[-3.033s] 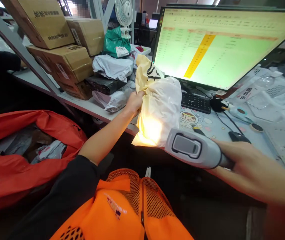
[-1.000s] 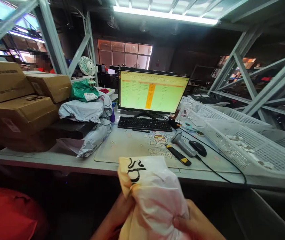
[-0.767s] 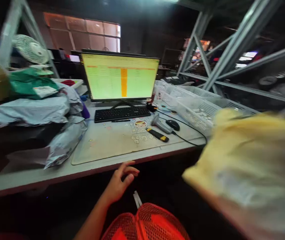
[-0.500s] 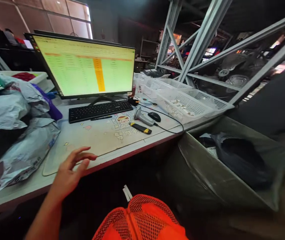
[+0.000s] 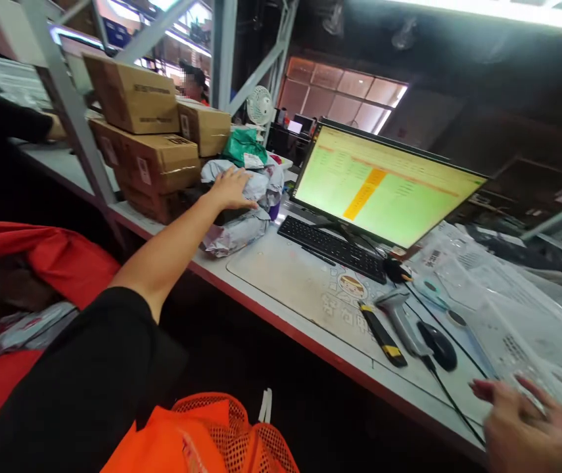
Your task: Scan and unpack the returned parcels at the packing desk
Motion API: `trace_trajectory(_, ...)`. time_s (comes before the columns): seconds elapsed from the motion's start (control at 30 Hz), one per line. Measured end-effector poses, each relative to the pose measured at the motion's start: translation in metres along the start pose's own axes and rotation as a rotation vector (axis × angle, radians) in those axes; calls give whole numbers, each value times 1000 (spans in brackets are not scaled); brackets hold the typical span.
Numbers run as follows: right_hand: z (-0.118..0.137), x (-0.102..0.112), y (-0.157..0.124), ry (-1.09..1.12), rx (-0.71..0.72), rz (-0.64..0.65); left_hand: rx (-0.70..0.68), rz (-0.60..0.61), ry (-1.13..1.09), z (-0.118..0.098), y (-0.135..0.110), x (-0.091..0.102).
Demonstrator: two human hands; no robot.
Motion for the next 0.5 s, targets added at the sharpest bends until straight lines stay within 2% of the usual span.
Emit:
trace_trajectory(0.1, 23, -26, 30, 390, -66, -26, 30, 73, 94, -2, 1, -4)
trace_trajectory(0.2, 46, -42, 48, 486, -54, 30, 61, 62, 104, 0, 13, 8)
trace_trajectory(0.33, 54, -34, 51, 471, -47, 34, 113, 30, 102, 16, 55, 32)
trace_trajectory(0.4, 52, -25, 49, 423, -68, 22, 119, 58, 88, 18, 78, 32)
trace_trajectory(0.5, 47, -9, 46, 344, -142, 10, 111, 125, 60, 12, 106, 20)
Point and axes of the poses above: each hand's wrist, its own y-axis towards the middle knuckle, its own x-axis out of the back of the hand, z = x × y, the point moved 8 cm from there along y, towards the middle knuckle, and after that the axes turned 15 degrees about -x, right-handed, at the moved point
